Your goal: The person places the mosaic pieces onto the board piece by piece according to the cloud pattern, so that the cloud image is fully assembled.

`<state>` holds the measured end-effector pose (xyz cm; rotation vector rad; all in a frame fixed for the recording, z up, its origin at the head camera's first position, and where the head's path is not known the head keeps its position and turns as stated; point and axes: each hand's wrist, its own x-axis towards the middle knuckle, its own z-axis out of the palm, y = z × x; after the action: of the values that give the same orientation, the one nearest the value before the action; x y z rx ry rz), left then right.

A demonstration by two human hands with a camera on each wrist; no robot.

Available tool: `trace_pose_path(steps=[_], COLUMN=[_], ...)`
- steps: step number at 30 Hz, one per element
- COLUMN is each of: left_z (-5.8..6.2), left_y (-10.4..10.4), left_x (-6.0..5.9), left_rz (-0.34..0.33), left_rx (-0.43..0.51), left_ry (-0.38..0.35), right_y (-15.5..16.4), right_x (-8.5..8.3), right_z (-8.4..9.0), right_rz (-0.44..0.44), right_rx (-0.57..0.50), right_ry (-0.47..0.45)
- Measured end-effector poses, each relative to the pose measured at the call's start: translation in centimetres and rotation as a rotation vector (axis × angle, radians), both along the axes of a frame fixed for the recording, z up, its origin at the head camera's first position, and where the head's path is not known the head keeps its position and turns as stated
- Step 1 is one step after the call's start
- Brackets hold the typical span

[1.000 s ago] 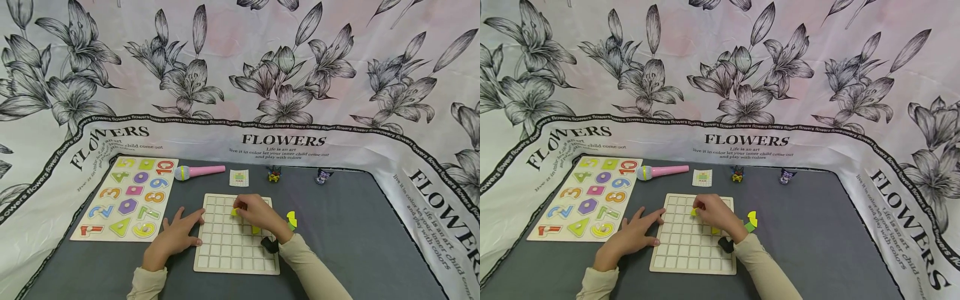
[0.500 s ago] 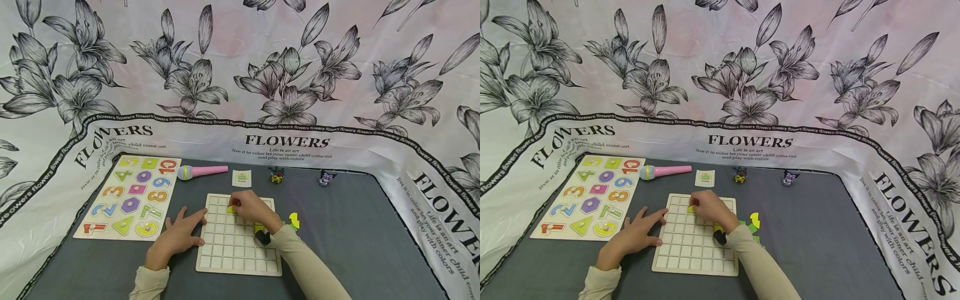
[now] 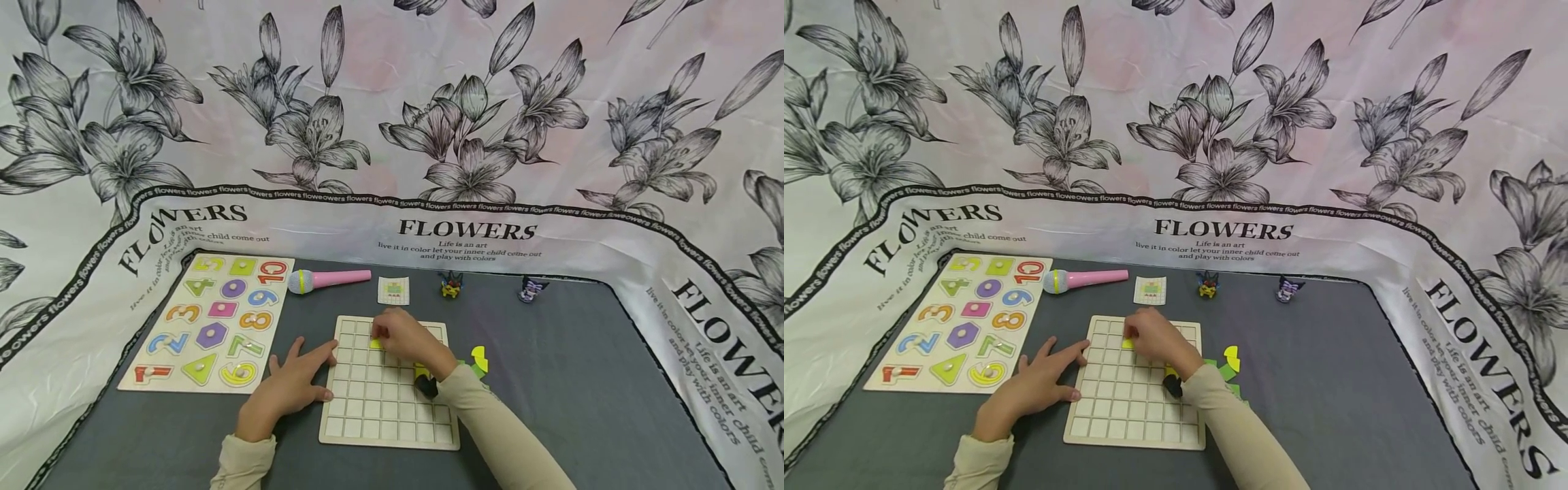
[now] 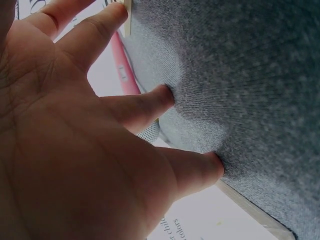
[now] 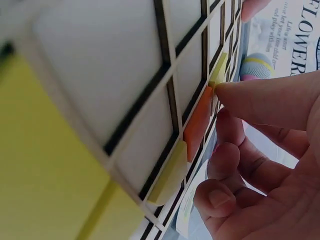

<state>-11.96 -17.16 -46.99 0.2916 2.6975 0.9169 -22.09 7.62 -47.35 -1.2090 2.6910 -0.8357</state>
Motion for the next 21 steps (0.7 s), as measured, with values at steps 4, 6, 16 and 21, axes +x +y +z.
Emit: trace_pose_path(steps=[4, 6, 16, 21], left_z=[0.02, 0.03, 0.0, 0.04], left_y=[0.01, -0.01, 0.03, 0.14], left_x=[-0.07, -0.13, -0.05, -0.04], left_rz=[-0.002, 0.0, -0.003, -0.003], left_rx=[-0.003, -0.007, -0.001, 0.0], left_ry=[-0.004, -0.005, -0.001, 0.001], right_y=[0.23, 0.35, 0.41, 0.54], right_x=[0.41, 0.56, 0.68, 0.8], right_z=[0.14, 0.14, -0.1, -0.09], right_rz=[-0.032, -0.043, -0.046, -0.039], right_rx=[0.013, 0.018, 0.028, 0.034], right_ry=[-0.041, -0.057, -0.069, -0.065])
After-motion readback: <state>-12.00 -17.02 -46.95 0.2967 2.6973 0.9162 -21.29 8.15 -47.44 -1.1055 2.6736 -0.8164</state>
